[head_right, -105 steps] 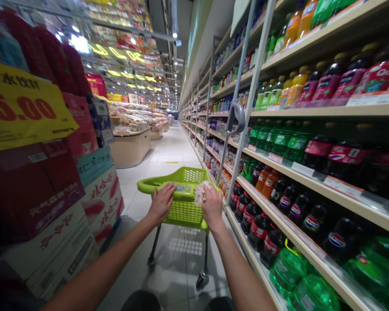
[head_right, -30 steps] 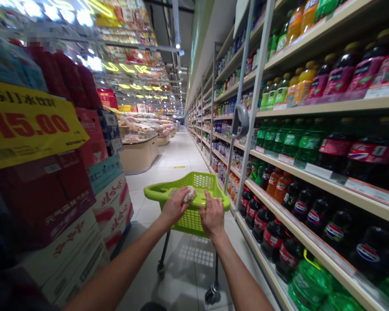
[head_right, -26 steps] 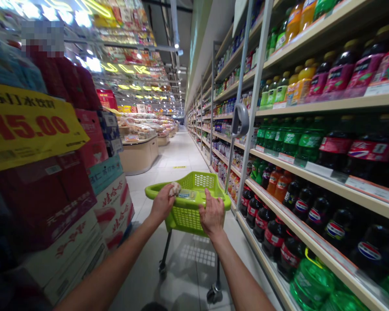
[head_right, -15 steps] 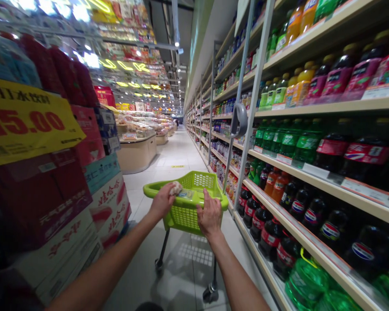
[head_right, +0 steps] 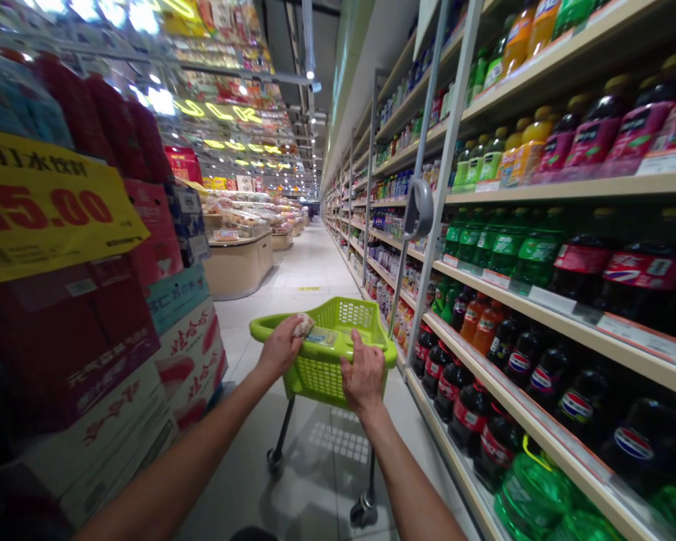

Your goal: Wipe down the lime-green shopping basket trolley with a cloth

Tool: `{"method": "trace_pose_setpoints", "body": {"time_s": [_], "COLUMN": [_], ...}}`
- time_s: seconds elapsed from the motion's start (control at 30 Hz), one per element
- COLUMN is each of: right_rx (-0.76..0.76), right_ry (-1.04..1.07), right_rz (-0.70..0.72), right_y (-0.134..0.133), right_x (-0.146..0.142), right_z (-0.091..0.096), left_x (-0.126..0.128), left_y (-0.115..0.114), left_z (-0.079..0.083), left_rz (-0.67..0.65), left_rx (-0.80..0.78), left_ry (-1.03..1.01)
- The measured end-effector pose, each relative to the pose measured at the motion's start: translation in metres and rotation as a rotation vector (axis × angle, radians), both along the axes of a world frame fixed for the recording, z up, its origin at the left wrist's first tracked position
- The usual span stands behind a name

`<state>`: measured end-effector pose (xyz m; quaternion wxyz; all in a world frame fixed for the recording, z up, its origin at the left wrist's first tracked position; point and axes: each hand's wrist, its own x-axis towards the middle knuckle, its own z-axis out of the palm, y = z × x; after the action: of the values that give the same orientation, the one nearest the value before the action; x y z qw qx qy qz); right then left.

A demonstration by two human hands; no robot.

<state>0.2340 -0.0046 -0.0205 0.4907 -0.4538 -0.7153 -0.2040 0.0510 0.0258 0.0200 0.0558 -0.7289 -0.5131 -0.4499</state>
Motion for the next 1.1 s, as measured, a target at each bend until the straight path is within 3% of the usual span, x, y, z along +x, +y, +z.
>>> {"method": "trace_pose_setpoints", "body": {"time_s": [0.2,0.27,0.37,0.43,0.5,0.6,0.67,0.73,0.83,0.9,1.1], "right_rx": [0.041,0.049,0.038,0.031,0.028,0.024,0.028,0.033,0.037,0.035,0.028], "right_ry": [-0.022,-0.026,-0.013,0.004,0.026,0.009,-0.022,-0.028,0.003,0.015,-0.016], "right_rz": [0.046,0.066,0.072,0.058,0.043,0.064,0.089,0.105,0.094,0.084,0.097], "right_y": [0.002,0.002,0.003,0.003,0.004,0.005,0.005,0.005,0.004,0.004,0.003], "right_x": [0.003,0.007,0.011,0.01,0.009,0.008,0.01,0.011,0.011,0.01,0.009], "right_z": [-0.002,-0.002,-0.001,-0.001,-0.001,-0.002,-0.002,-0.003,-0.002,-0.002,-0.001], "left_x": [0.042,0.029,-0.008,-0.019,-0.01,0.022,0.03,0.018,-0.011,-0.017,0.03], "left_y": [-0.019,-0.018,-0.008,-0.005,-0.007,-0.014,-0.016,-0.012,-0.002,0.0,-0.014], "left_z": [-0.001,-0.003,-0.007,-0.009,-0.009,-0.007,-0.005,-0.004,-0.006,-0.008,-0.01], "left_rz": [-0.27,-0.26,-0.108,-0.036,-0.067,-0.251,-0.318,-0.273,-0.086,-0.029,-0.275], "left_rx": [0.043,0.048,0.056,0.066,0.08,0.098,0.088,0.066,0.063,0.084,0.101], "left_ry": [0.184,0.173,0.065,0.016,0.038,0.154,0.191,0.148,-0.02,-0.075,0.12]}}
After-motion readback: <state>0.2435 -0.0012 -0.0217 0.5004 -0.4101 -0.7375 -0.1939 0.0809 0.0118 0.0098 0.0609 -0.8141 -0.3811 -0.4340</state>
